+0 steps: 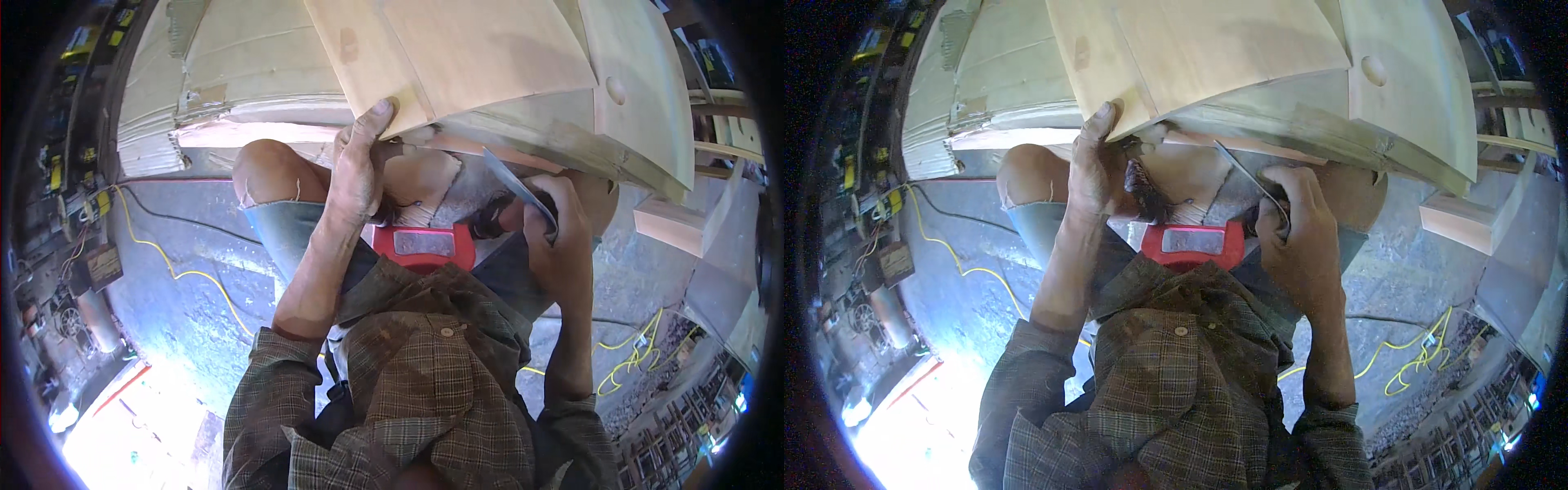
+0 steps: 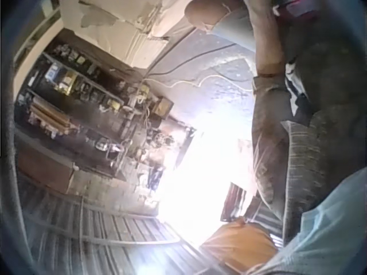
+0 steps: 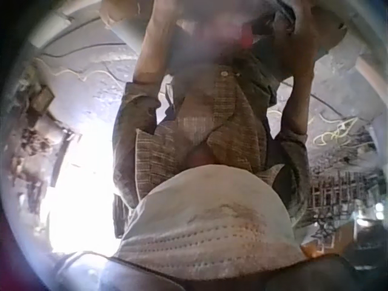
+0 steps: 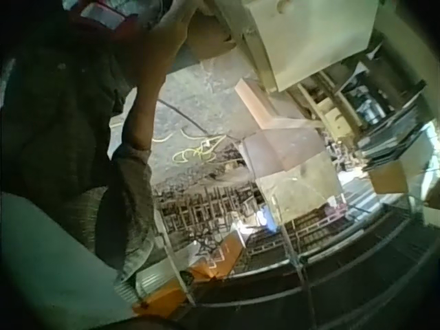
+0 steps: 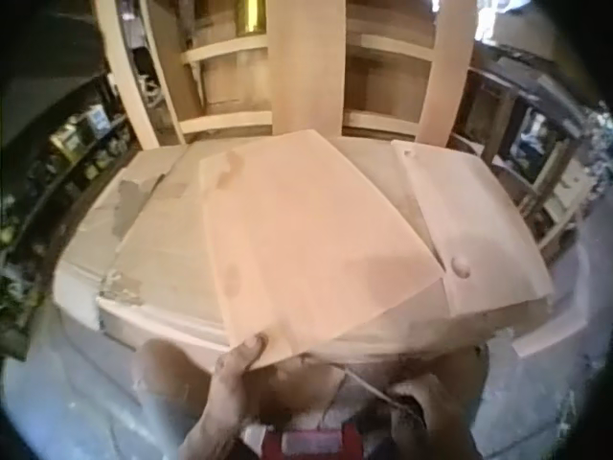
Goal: The person sits on the floor and sands the surface of several light-colored wooden boards using a sanding block. They hold each board on their lap, sand the face, flip it to sand the edges, and then move to the next board in the stack.
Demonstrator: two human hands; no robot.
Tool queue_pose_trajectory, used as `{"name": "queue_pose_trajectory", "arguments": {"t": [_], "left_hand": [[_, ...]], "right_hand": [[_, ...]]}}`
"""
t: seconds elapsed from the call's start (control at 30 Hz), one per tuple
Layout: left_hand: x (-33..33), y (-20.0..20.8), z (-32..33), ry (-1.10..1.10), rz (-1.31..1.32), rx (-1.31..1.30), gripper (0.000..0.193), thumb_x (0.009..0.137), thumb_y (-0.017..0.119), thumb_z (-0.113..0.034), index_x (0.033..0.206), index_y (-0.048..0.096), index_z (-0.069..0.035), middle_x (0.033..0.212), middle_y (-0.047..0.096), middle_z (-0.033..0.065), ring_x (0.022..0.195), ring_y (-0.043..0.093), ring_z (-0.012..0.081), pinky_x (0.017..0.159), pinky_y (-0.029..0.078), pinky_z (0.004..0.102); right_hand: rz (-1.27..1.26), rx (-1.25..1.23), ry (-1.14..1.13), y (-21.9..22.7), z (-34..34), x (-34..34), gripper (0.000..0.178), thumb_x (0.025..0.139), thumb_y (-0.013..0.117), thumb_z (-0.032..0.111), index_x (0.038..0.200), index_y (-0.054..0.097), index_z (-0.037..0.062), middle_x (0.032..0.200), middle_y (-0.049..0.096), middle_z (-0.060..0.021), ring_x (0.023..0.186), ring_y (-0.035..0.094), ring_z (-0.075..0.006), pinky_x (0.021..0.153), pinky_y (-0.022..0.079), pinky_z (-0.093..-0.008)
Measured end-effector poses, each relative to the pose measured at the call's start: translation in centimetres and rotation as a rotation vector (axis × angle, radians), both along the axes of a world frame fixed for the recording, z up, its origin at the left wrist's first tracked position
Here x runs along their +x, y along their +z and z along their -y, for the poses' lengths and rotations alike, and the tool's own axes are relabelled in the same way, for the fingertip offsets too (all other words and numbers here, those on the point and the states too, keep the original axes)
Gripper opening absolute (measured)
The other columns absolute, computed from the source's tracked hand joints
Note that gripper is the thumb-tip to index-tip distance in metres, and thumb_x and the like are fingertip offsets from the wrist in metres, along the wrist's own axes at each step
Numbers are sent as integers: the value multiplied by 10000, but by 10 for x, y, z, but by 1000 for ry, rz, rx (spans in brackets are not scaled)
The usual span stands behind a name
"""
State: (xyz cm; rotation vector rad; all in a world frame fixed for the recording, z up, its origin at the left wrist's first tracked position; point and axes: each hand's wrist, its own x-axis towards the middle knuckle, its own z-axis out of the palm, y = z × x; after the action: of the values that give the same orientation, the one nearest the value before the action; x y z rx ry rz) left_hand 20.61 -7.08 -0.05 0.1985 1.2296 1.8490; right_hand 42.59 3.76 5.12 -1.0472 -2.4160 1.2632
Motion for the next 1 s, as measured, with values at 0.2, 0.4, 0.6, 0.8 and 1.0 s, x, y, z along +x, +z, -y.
{"name": "queue_pose_trajectory", "arguments": {"t": [0.2, 0.4, 0.6, 0.8, 1.0], "left_hand": [[5, 12, 5, 20, -205, -190, 495, 977, 530, -448, 1122, 621, 16, 915, 671, 116, 874, 633, 204, 783, 495, 336], [-2, -1, 11, -42, -229, -146, 548, 989, 461, -487, 1169, 622, 6, 1016, 686, 110, 925, 637, 182, 818, 491, 331], [-26, -3, 25, -238, -57, 46, 513, 985, 480, -433, 1212, 610, 7, 1059, 691, 103, 963, 637, 185, 935, 457, 375], [-33, 1, 29, -346, -105, 99, 440, 962, 599, -323, 1249, 591, 11, 1120, 679, 108, 1030, 633, 203, 957, 463, 365], [-40, -8, 34, -514, -201, 129, 452, 981, 590, -297, 1290, 535, 29, 1115, 650, 110, 1050, 595, 170, 925, 467, 309]], "right_hand": [[-166, 84, 268, -2, -5, -12, 391, 868, 587, -30, 1252, 596, 44, 1073, 648, -194, 968, 649, -369, 787, 521, -420], [-341, 281, 196, 46, -8, -32, 505, 804, 620, -45, 1297, 589, 58, 1173, 602, -180, 990, 638, -341, 810, 513, -419], [-243, 922, 276, 22, -14, -108, 410, 807, 687, 141, 1205, 635, 56, 1069, 586, -112, 1041, 553, -277, 845, 443, -456], [-86, 874, 422, 11, 1, -117, 386, 862, 667, 240, 1191, 627, 41, 1088, 559, -104, 1124, 527, -287, 919, 398, -485], [-133, 828, 516, -3, -22, -202, 407, 908, 611, 210, 1262, 578, 13, 1313, 516, -167, 1277, 461, -359, 1029, 389, -483]]}}
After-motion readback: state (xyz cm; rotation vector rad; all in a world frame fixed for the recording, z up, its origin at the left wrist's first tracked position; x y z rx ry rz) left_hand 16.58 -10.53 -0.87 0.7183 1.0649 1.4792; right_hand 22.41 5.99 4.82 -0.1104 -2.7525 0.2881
